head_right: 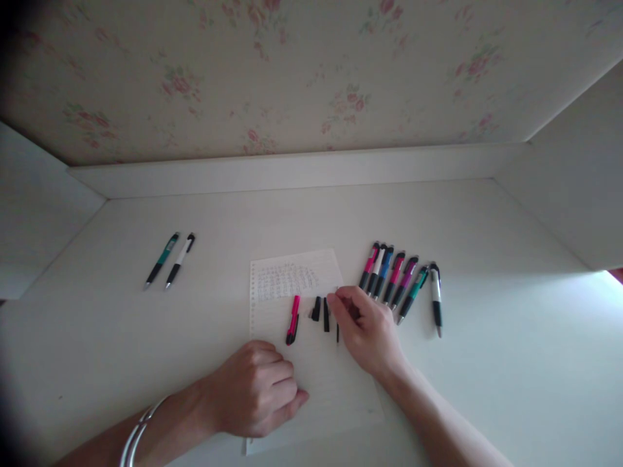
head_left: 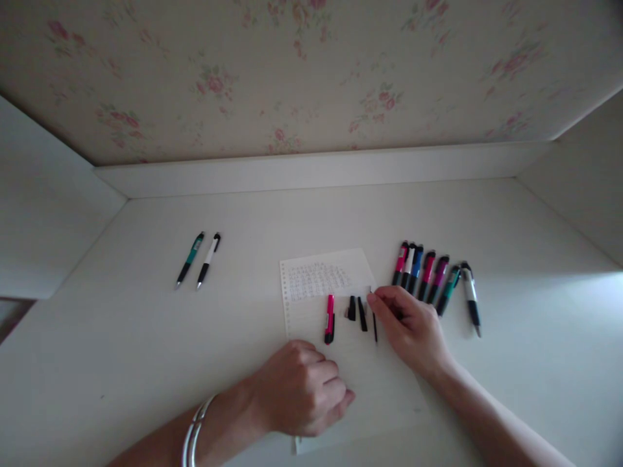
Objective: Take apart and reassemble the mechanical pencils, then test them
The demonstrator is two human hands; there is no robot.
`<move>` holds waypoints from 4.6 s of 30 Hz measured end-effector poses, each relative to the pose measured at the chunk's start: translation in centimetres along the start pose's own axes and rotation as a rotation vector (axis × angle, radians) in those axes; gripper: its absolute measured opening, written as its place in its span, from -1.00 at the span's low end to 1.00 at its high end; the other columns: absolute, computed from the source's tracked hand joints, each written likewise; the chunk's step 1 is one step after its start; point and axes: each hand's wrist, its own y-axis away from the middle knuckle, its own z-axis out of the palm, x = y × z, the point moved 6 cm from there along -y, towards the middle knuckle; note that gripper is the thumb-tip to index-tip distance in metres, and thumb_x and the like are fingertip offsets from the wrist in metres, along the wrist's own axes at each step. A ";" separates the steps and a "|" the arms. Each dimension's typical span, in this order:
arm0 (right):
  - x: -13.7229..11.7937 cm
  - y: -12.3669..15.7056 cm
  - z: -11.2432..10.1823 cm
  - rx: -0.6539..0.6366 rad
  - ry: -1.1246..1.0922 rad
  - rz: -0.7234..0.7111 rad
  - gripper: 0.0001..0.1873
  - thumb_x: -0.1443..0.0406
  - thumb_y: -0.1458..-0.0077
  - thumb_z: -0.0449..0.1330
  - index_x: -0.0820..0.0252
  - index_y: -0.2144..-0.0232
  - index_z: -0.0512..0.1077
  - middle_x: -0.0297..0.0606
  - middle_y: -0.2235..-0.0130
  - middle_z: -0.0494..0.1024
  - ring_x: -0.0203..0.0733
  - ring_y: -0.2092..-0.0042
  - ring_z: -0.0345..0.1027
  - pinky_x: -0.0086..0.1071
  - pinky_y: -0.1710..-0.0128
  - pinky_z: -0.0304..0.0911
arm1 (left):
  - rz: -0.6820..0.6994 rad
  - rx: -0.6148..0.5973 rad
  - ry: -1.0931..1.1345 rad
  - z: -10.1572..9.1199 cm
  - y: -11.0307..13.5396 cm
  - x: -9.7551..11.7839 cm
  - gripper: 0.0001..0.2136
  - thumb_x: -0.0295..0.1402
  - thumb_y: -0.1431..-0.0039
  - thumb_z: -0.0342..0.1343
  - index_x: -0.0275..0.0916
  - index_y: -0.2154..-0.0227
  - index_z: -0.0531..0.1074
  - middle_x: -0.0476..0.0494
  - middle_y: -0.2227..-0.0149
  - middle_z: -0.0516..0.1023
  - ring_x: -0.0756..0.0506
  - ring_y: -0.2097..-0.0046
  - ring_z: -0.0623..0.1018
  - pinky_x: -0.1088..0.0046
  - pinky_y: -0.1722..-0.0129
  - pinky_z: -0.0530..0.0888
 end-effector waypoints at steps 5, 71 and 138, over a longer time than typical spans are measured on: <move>0.3 -0.1 0.0 0.015 -0.046 0.056 -0.69 0.06 -0.24 0.19 0.16 0.39 0.46 -0.45 0.61 0.28 -0.33 0.59 0.08 -0.44 0.63 -0.02 | 0.002 0.000 -0.004 0.0 0.0 0.0 -0.69 -0.36 -0.31 0.08 -0.20 0.59 0.34 0.06 0.61 0.42 -0.03 0.60 0.41 0.36 0.54 0.34; -5.3 1.5 2.6 -0.051 0.555 -0.582 -0.79 0.27 -0.28 0.17 0.14 0.23 0.62 -0.22 0.39 0.52 -0.14 0.39 0.30 -0.22 0.34 0.08 | -0.593 0.168 -0.046 -1.7 0.2 -4.5 -0.85 -0.29 -0.36 0.06 -0.26 0.20 0.44 -0.19 0.26 0.54 -0.21 0.21 0.51 0.14 0.18 0.49; -4.0 1.0 0.3 -0.078 -0.342 -0.277 -0.81 0.36 -0.20 0.31 -0.05 0.20 0.66 -0.32 0.32 0.66 -0.24 0.32 0.53 -0.46 0.36 0.41 | -0.436 0.240 0.229 -1.5 0.3 -4.1 -0.82 -0.36 -0.47 -0.06 -0.25 0.01 0.38 -0.16 0.23 0.63 -0.14 0.26 0.55 0.28 0.22 0.52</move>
